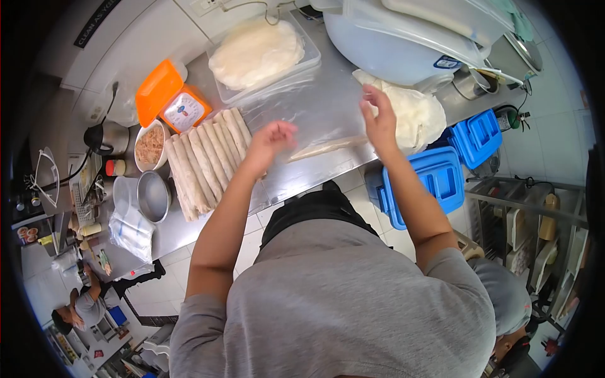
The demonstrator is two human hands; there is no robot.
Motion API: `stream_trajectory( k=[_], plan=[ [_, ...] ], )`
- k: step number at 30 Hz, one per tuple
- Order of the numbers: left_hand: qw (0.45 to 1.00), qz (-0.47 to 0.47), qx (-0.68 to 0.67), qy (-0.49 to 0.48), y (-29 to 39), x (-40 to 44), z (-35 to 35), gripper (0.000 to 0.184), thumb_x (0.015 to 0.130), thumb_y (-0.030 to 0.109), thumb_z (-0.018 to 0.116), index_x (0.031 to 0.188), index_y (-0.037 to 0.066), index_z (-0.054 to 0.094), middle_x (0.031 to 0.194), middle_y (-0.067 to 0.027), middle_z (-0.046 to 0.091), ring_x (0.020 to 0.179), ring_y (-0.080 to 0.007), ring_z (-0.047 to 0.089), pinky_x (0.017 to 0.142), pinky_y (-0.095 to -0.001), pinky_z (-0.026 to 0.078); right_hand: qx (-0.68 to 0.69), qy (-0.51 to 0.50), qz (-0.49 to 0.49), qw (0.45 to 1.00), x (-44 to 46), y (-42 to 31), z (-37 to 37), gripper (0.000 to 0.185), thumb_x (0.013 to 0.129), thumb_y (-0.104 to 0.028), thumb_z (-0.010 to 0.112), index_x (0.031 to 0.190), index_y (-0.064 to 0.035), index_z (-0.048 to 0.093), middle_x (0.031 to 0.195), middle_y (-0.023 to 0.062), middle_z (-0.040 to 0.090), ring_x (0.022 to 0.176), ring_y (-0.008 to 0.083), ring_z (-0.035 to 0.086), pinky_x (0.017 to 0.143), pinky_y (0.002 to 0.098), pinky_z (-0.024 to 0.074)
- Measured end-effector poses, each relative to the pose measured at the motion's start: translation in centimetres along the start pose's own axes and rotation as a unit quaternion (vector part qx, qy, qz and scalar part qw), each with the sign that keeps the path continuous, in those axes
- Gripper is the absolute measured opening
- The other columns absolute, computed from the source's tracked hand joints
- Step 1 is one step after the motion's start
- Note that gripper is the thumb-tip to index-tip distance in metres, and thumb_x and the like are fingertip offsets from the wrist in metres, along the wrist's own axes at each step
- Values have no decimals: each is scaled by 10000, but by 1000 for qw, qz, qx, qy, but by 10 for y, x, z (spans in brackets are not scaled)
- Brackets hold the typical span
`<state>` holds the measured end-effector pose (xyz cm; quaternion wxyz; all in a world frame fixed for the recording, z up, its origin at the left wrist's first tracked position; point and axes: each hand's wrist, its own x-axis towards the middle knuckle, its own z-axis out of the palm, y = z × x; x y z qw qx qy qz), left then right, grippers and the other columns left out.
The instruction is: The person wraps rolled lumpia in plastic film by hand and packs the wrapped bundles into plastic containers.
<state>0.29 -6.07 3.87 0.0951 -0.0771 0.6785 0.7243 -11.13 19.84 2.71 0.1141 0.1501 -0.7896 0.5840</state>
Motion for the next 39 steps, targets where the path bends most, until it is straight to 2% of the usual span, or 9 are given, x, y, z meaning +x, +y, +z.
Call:
stream_trajectory(
  k=[3,7,10,19,25,29,32,36,39],
  plan=[
    [986,-79,36,-141,-5,-46,19,269,856,-30,597,1118,29,614,924,9,611,911,-97,578,864,-251,457,-58,-220,-8,974,18,11,3,315,778,-116,707,1082,-51,654,975,129,645,901,263,628,795,350,511],
    [968,-60,129,-208,-38,-71,32,399,814,-64,622,1196,48,615,909,-13,609,939,-107,571,895,-258,445,-191,-487,-145,840,-3,3,35,213,773,-148,686,964,-55,671,939,131,643,943,310,616,824,403,488],
    [961,-5,223,-165,-54,-76,34,437,814,-61,624,1229,74,621,890,-23,613,929,-127,579,897,-280,454,-290,-500,-189,793,-17,6,45,285,736,-173,721,987,-59,650,954,123,634,932,331,595,844,434,469],
    [951,-2,268,-157,-63,-86,31,419,768,-69,635,1129,136,689,903,-43,643,900,-192,608,864,-318,472,-119,-399,-144,898,-6,-24,25,224,752,-87,682,966,-58,624,968,131,604,949,343,571,821,432,471],
    [961,-30,236,-140,-68,-88,27,356,792,-34,653,1107,125,697,933,-49,674,901,-168,625,837,-302,485,-190,-454,-221,842,-64,5,31,238,747,-130,727,961,-84,632,959,97,585,960,322,562,830,414,467],
    [975,-20,205,-81,-59,-90,27,234,850,-7,651,1065,75,695,923,-33,686,849,-138,635,810,-272,498,-144,-337,-185,912,-46,-20,11,335,734,-169,770,1031,-77,644,1028,91,607,959,277,571,827,375,473],
    [997,-45,70,8,-64,-77,20,148,913,31,617,1052,28,667,905,-36,679,807,-120,645,756,-253,510,-60,-270,-7,961,-23,-48,-23,296,768,-154,766,1020,-43,659,975,65,648,858,211,599,783,329,486],
    [990,-34,-12,135,-50,-43,8,196,924,40,590,1114,1,624,927,-51,655,819,-143,662,707,-254,515,132,-548,248,788,-16,-73,-66,182,798,-139,756,951,-56,701,867,42,686,888,121,631,844,254,475],
    [983,-32,-8,183,-48,-15,4,214,923,32,579,1131,-11,609,954,-58,639,805,-159,668,687,-263,514,55,-653,208,726,-39,-82,-40,286,781,-104,736,1061,-81,683,1057,74,682,1010,173,620,910,319,466]
  ],
)
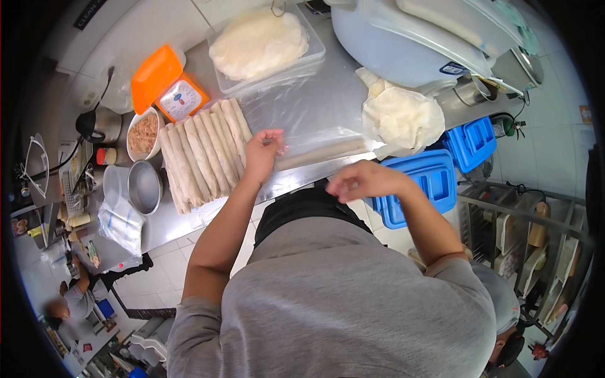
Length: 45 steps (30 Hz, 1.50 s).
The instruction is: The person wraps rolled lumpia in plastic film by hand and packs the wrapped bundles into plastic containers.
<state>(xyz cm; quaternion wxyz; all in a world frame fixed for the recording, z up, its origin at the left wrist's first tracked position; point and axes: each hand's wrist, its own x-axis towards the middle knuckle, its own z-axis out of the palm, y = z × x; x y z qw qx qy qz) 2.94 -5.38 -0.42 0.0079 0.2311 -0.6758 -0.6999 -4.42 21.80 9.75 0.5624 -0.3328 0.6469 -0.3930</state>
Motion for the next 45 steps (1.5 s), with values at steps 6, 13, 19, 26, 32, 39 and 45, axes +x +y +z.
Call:
stream_trajectory(
  k=[6,13,19,26,32,39,45],
  plan=[
    [995,51,43,76,0,55,2,247,882,22,609,1127,-8,610,977,-73,636,844,-169,652,723,-294,511,-396,314,-3,863,66,81,-20,535,718,-54,691,1237,-121,583,1314,90,539,1222,297,479,1041,445,343],
    [797,397,455,-33,28,6,21,319,786,125,709,1083,57,615,1059,-132,593,1052,-313,563,890,-443,437,-421,342,-55,838,67,84,-21,422,735,-2,592,1131,-134,649,1118,71,581,1106,278,514,925,417,374],
    [796,283,513,-152,1,-15,16,347,774,181,728,1068,53,597,1066,-136,590,1008,-351,552,882,-439,438,-406,314,-9,858,59,84,-13,348,718,-7,639,1042,-133,638,1077,59,581,1092,267,522,901,412,381],
    [836,243,468,-149,-17,-25,-2,313,792,179,726,1043,41,601,1023,-142,606,997,-341,555,885,-427,445,-386,287,2,877,47,88,-14,356,718,-65,675,1064,-126,616,1075,69,570,1095,269,519,898,438,385],
    [833,265,475,-98,-18,-28,-5,280,830,217,700,1058,58,665,1028,-133,606,1007,-336,553,885,-419,444,-421,305,-12,854,43,88,-15,408,745,-119,673,1148,-110,611,1105,84,561,1117,279,502,907,452,383],
    [780,258,569,11,-26,-29,9,309,917,204,542,1184,87,647,1052,-101,590,1058,-272,535,940,-437,369,-380,367,-165,833,85,44,-13,449,791,-115,651,1236,-85,603,1238,152,560,1185,329,493,974,468,376],
    [824,260,497,82,-14,-52,5,439,860,188,625,1276,79,532,1237,-150,553,1126,-332,510,961,-460,368,-247,333,-234,879,233,-38,-9,410,850,-169,637,1238,-50,583,1142,226,602,1033,400,592,892,467,470]
  ],
)
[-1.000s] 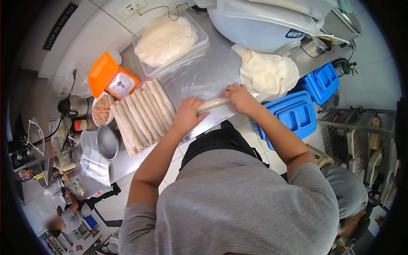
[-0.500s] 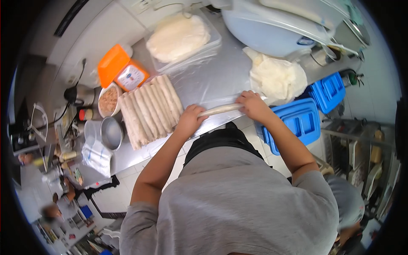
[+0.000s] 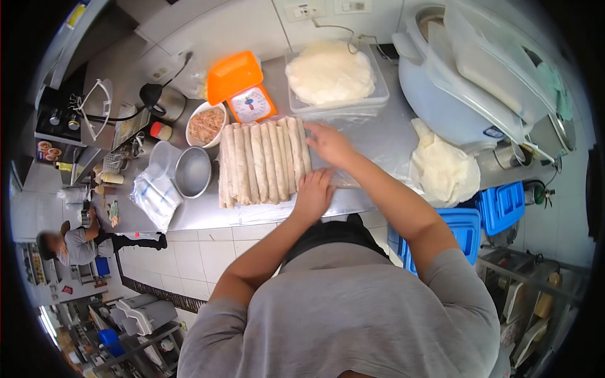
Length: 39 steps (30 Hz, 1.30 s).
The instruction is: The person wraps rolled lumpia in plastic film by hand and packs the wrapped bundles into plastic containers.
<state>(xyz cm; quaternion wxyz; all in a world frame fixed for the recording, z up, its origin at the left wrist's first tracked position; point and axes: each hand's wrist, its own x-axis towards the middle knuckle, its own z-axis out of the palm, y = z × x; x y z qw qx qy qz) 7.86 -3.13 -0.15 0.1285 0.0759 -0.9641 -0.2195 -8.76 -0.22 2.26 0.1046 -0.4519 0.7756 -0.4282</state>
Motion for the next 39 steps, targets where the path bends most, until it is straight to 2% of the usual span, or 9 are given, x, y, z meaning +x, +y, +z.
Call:
stream_trajectory(
  k=[8,13,19,20,26,29,30,33,39],
  plan=[
    [995,-31,-79,55,-14,-51,-57,498,802,89,684,1276,49,535,1251,-164,541,1176,-357,491,994,-455,386,-94,-28,65,993,91,16,64,353,778,-178,727,1064,-14,600,930,178,637,860,346,635,784,429,507],
    [959,-104,-192,181,-26,-23,-78,640,778,115,744,1349,32,469,1279,-184,534,1215,-349,488,1024,-431,389,117,-28,54,991,54,-53,-20,305,758,-97,751,1038,-39,644,849,68,631,745,163,596,654,294,496],
    [877,-143,-459,-11,-44,39,-37,437,879,101,681,1279,21,525,1168,-117,616,1064,-180,581,931,-328,455,210,43,202,956,-46,-29,-144,262,819,-73,704,1075,-24,673,842,21,633,734,107,578,669,256,483],
    [877,-144,-459,-9,-37,46,-32,314,873,110,688,1171,50,613,1050,-87,668,938,-183,629,833,-295,487,199,41,230,952,-65,-5,-149,256,824,-67,695,1076,-28,678,833,21,635,732,108,581,673,261,487],
    [936,-9,-309,-170,-35,71,23,279,837,131,703,1108,79,657,1021,-117,669,925,-273,639,810,-352,501,137,11,346,928,-159,77,-132,203,827,-74,681,1025,-31,703,849,45,648,791,163,610,760,293,496],
    [962,55,-223,-148,-41,71,39,326,799,142,719,1115,91,659,1023,-133,640,991,-334,593,873,-389,473,-117,20,94,988,-179,101,-113,223,783,-83,697,1003,-55,718,949,83,659,937,256,604,875,356,468],
    [971,78,-182,-130,-34,70,35,330,793,146,722,1112,90,659,1036,-132,631,1013,-338,578,895,-391,459,-130,15,95,987,-179,91,-113,299,737,-100,722,1035,-76,712,1055,105,643,1053,308,557,945,403,428],
    [982,124,-95,-108,-12,52,12,330,786,166,727,1098,82,659,1078,-132,608,1070,-347,541,952,-400,423,-148,2,28,989,-177,62,-112,328,737,-107,735,1062,-74,699,1092,95,631,1055,294,561,926,404,442],
    [970,76,-146,-180,-24,40,14,343,842,227,681,1136,62,619,1115,-142,600,1113,-341,532,956,-447,412,-42,-91,142,985,-181,76,-116,372,760,-197,737,1110,-85,679,1119,88,608,1089,303,533,955,425,395]
  ],
)
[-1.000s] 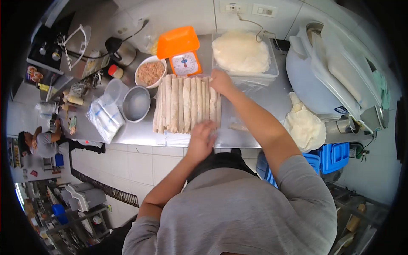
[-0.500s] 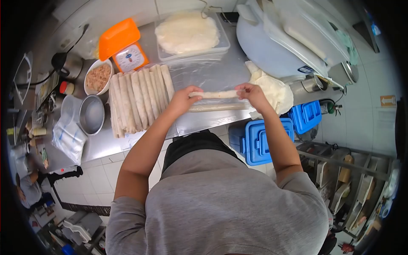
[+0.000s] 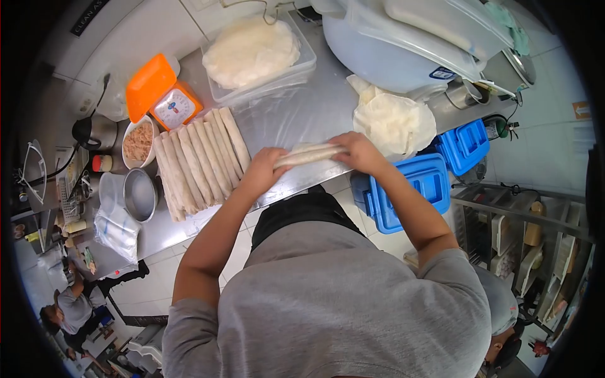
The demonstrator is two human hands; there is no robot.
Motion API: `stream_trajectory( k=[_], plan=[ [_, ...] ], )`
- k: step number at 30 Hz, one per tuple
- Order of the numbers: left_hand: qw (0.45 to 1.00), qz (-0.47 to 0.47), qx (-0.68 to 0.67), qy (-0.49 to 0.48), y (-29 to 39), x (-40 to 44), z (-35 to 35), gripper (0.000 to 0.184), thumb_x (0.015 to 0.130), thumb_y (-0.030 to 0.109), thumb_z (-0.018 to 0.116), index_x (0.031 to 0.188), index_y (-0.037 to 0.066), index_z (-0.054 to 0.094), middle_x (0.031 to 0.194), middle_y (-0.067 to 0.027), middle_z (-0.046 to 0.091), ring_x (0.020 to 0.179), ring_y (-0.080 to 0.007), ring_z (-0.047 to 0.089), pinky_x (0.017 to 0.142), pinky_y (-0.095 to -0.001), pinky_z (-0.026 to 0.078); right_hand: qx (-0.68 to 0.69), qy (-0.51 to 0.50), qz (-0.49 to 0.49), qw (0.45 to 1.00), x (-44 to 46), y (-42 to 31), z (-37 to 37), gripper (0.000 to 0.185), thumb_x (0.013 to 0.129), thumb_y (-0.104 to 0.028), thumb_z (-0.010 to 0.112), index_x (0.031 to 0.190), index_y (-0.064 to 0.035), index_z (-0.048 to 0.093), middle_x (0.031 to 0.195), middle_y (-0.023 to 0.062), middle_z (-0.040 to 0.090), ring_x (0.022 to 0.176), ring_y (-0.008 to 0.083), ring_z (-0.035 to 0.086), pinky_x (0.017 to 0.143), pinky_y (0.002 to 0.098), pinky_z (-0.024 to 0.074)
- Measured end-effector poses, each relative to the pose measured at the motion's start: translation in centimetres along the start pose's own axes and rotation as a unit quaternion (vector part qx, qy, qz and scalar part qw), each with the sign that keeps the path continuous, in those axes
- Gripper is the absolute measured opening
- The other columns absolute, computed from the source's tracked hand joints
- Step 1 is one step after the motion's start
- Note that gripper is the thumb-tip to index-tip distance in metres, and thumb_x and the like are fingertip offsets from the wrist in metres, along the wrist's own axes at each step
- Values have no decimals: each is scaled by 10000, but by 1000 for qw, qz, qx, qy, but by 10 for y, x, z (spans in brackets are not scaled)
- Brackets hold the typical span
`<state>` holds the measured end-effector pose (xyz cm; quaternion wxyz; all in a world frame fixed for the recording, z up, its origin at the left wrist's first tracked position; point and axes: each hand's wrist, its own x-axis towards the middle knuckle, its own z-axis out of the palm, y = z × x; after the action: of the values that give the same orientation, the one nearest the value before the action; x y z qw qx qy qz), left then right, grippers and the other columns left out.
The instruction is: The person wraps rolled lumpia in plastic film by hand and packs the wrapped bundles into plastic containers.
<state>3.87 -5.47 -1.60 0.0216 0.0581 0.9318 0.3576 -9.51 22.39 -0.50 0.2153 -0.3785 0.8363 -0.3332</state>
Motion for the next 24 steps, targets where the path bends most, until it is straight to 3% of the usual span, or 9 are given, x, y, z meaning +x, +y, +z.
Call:
stream_trajectory(
  k=[2,6,9,12,19,22,24],
  plan=[
    [998,-37,6,-54,-12,17,-7,353,867,247,653,1165,66,596,1128,-146,601,1131,-337,530,950,-458,413,-95,27,5,995,10,0,-5,366,791,-234,709,1125,-89,665,1123,89,592,1098,293,520,956,432,374],
    [983,-54,173,3,-13,55,-6,336,898,269,602,1175,80,590,1112,-134,594,1092,-328,541,924,-463,415,-218,148,-19,965,41,-11,-1,352,843,-269,652,1147,-92,630,1135,89,562,1108,279,495,950,447,353],
    [979,0,192,73,-4,66,6,339,905,301,588,1169,90,602,1078,-120,583,1048,-317,538,899,-455,409,-181,109,-144,967,51,-10,16,373,818,-235,675,1154,-92,601,1152,97,556,1107,286,502,962,443,350],
    [982,17,175,70,16,42,16,374,897,327,594,1188,91,595,1069,-117,567,1034,-316,526,894,-447,395,-167,131,-169,962,39,-9,21,428,784,-206,701,1176,-91,575,1162,100,554,1112,286,507,972,443,348],
    [987,8,148,65,27,0,38,417,875,364,619,1211,119,591,1082,-101,558,1039,-302,519,885,-442,388,-171,96,-149,969,5,-21,39,482,747,-229,740,1182,-92,585,1189,109,558,1138,300,504,984,444,350],
    [985,-34,154,70,32,-6,32,530,861,373,641,1297,95,529,1140,-129,542,1087,-313,499,907,-446,382,-144,17,-92,985,21,-42,17,495,743,-271,759,1181,-95,609,1217,135,563,1139,333,510,982,455,371],
    [983,-74,140,93,46,-17,25,597,850,374,658,1337,73,488,1178,-152,533,1125,-324,485,933,-451,375,-125,77,-150,978,47,-58,14,463,790,-301,734,1176,-72,621,1230,176,562,1149,360,511,976,463,391]
  ],
)
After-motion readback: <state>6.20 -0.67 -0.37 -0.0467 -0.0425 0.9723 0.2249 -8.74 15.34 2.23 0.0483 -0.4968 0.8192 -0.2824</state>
